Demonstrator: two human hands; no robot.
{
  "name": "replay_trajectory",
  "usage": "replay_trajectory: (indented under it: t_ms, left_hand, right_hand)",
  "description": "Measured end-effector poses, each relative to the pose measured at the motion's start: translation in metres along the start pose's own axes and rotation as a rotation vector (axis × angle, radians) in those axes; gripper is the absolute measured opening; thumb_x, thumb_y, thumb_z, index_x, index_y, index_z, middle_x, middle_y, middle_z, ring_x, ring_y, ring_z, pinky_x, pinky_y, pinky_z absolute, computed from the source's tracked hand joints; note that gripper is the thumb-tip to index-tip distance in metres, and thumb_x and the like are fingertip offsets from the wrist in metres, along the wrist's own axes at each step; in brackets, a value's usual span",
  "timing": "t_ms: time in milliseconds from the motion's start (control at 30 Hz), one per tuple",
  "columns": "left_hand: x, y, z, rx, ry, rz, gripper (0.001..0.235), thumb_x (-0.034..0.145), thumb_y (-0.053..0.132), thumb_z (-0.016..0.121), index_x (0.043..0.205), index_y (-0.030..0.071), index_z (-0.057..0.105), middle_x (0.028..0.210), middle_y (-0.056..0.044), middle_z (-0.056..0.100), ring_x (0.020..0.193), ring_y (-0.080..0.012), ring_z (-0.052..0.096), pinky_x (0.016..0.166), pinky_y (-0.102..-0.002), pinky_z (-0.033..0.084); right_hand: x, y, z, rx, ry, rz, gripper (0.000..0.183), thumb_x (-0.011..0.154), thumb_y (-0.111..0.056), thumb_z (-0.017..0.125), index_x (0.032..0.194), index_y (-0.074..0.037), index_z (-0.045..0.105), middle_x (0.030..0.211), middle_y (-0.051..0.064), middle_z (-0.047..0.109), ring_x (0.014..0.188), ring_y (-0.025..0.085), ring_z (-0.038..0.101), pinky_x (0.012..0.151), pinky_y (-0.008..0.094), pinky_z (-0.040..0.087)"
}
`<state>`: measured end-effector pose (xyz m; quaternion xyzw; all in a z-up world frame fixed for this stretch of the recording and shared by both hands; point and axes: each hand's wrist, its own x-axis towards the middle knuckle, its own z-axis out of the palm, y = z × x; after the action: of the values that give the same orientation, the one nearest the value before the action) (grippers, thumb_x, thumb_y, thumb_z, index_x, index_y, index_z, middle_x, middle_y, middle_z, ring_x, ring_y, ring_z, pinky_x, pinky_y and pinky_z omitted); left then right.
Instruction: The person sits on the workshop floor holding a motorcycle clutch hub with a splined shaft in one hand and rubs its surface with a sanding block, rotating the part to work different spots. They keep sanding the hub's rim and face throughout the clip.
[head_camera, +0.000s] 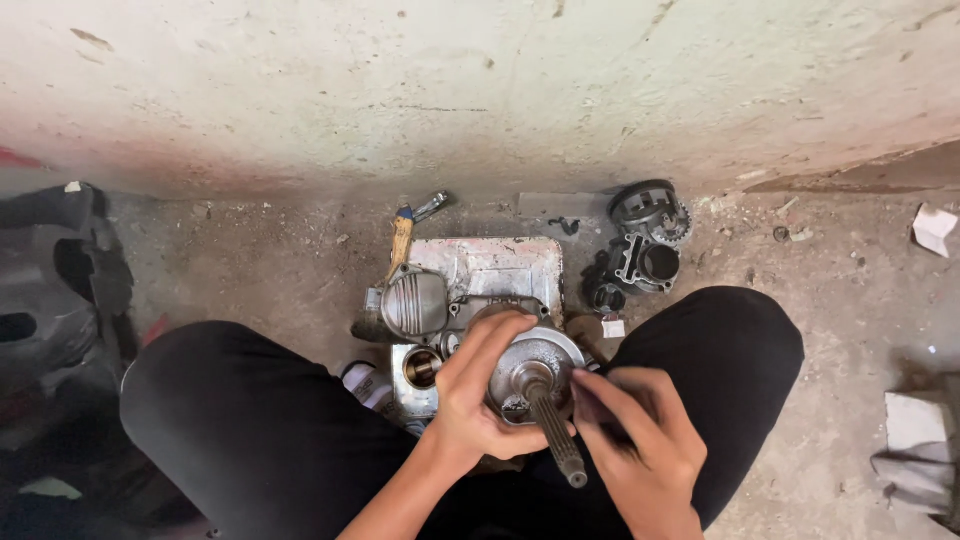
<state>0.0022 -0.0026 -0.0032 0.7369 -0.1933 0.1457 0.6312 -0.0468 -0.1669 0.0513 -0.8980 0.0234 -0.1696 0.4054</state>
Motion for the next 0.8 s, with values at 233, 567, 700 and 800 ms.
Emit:
replay_trajectory:
  t_ms: [233,567,700,800]
  left_hand:
    - [0.002,0.002,0.004,0.026,0.001,0.001,0.081,0.069,0.034,0.093,0.130,-0.008,0.061,0.126,-0.025,0.067,0.118,-0.0374,0.071,0.104,-0.043,0.059]
    - [0.002,0.001,0.005,0.026,0.003,0.039,0.084,0.066,0.034,0.094,0.130,-0.008,0.061,0.124,-0.025,0.067,0.116,-0.0385,0.070,0.104,-0.046,0.058]
    - [0.001,0.000,0.002,-0.007,-0.008,0.015,0.083,0.066,0.030,0.094,0.131,-0.009,0.061,0.125,-0.025,0.067,0.117,-0.0378,0.071,0.104,-0.044,0.058]
    - [0.003,0.005,-0.003,0.004,-0.054,-0.025,0.082,0.062,0.027,0.091,0.129,-0.008,0.062,0.125,-0.025,0.067,0.118,-0.0373,0.070,0.106,-0.044,0.056]
  right_hand:
    - [0.018,-0.007,0.007,-0.010,0.014,-0.112,0.040,0.069,0.008,0.079,0.107,-0.005,0.076,0.100,0.007,0.066,0.085,0.016,0.069,0.075,0.027,0.057]
    - [0.023,-0.003,0.001,-0.019,-0.058,-0.123,0.043,0.065,0.006,0.079,0.105,-0.008,0.077,0.098,0.007,0.066,0.085,0.018,0.068,0.074,0.028,0.057]
    - [0.025,-0.007,-0.005,-0.047,-0.109,-0.121,0.044,0.065,0.007,0.079,0.106,-0.009,0.079,0.098,0.007,0.067,0.087,0.019,0.067,0.075,0.029,0.057]
    - [0.017,-0.001,-0.010,-0.017,-0.137,-0.167,0.044,0.064,0.000,0.084,0.106,-0.010,0.077,0.098,0.006,0.067,0.088,0.019,0.067,0.076,0.029,0.056]
